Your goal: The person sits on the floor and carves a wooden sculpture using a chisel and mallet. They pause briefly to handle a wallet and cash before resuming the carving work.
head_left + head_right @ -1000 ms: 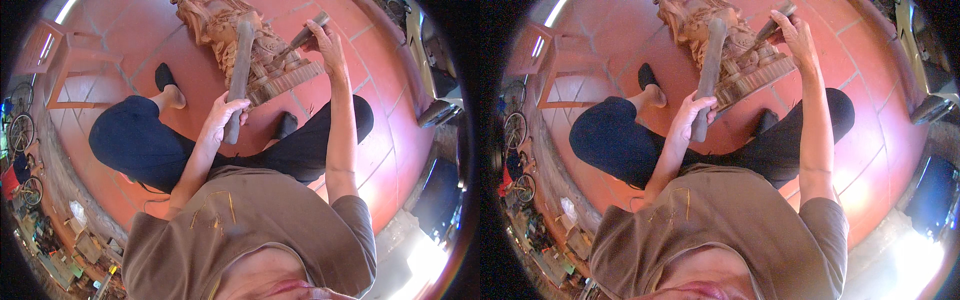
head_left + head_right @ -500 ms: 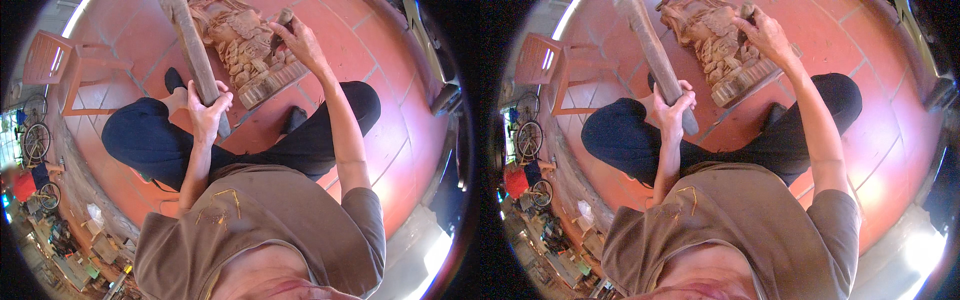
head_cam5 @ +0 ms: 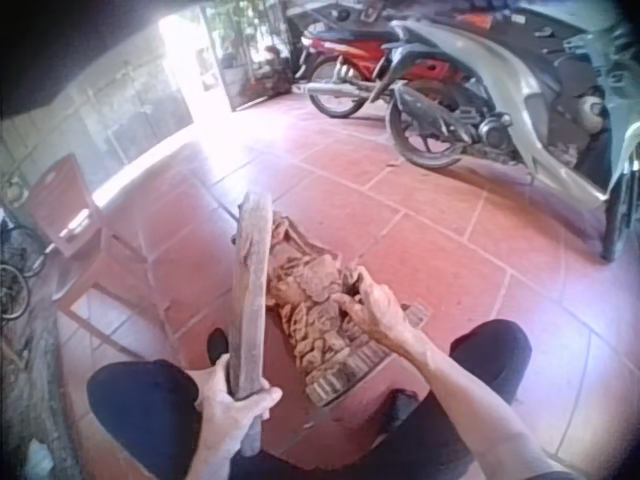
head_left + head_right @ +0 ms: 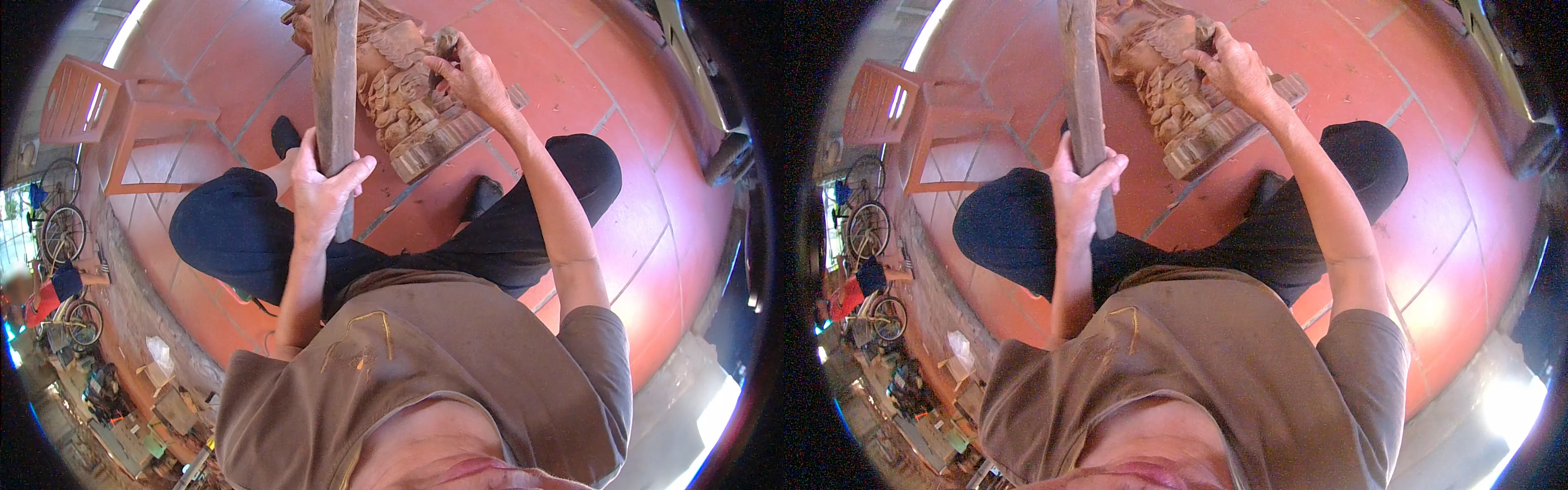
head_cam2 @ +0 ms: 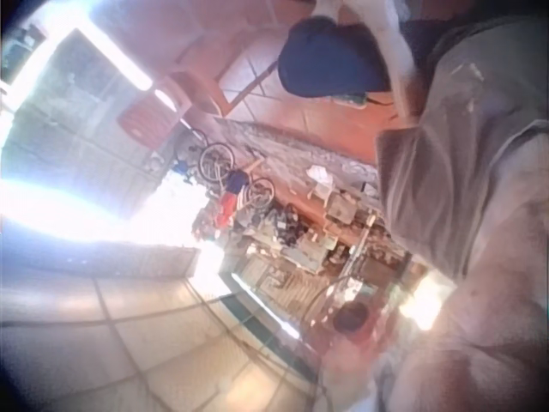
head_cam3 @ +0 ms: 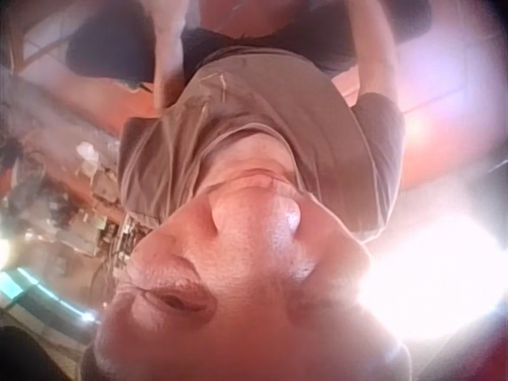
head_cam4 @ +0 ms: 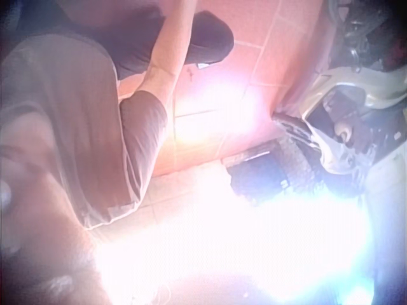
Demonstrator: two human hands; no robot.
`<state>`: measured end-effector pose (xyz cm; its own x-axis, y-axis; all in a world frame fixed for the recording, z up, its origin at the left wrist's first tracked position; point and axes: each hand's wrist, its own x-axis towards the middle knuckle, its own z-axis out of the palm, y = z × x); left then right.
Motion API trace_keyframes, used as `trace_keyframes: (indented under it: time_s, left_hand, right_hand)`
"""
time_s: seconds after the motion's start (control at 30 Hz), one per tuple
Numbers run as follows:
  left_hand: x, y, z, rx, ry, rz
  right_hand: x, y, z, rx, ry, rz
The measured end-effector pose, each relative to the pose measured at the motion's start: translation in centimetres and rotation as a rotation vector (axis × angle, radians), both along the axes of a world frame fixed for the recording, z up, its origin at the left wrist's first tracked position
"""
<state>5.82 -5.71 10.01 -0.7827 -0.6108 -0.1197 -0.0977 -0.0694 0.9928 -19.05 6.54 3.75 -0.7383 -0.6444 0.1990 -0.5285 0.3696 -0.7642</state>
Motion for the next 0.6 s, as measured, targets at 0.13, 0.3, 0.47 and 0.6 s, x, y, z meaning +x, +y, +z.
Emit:
trace_keyframes:
  time_s: [0.13, 0.3, 0.47, 0.6]
  left_hand:
    - [0.6, -1.9, 3.9, -0.076, -0.028, -0.102]
    - [-0.2, -4.8, 8.5, -0.274, -0.098, -0.257]
    - [-2.7, -6.4, 11.1, -0.431, -0.099, -0.416]
    - [-5.4, -7.5, 12.1, -0.526, -0.034, -0.482]
  right_hand:
    - [0.0, 0.0, -0.2, -0.004, -0.034, 0.007]
    - [0.6, 0.1, 0.2, -0.025, -0.057, -0.021]
    - [0.8, 0.6, -0.9, -0.051, 0.047, -0.063]
    - [1.8, 1.3, -1.3, -0.06, 0.004, -0.079]
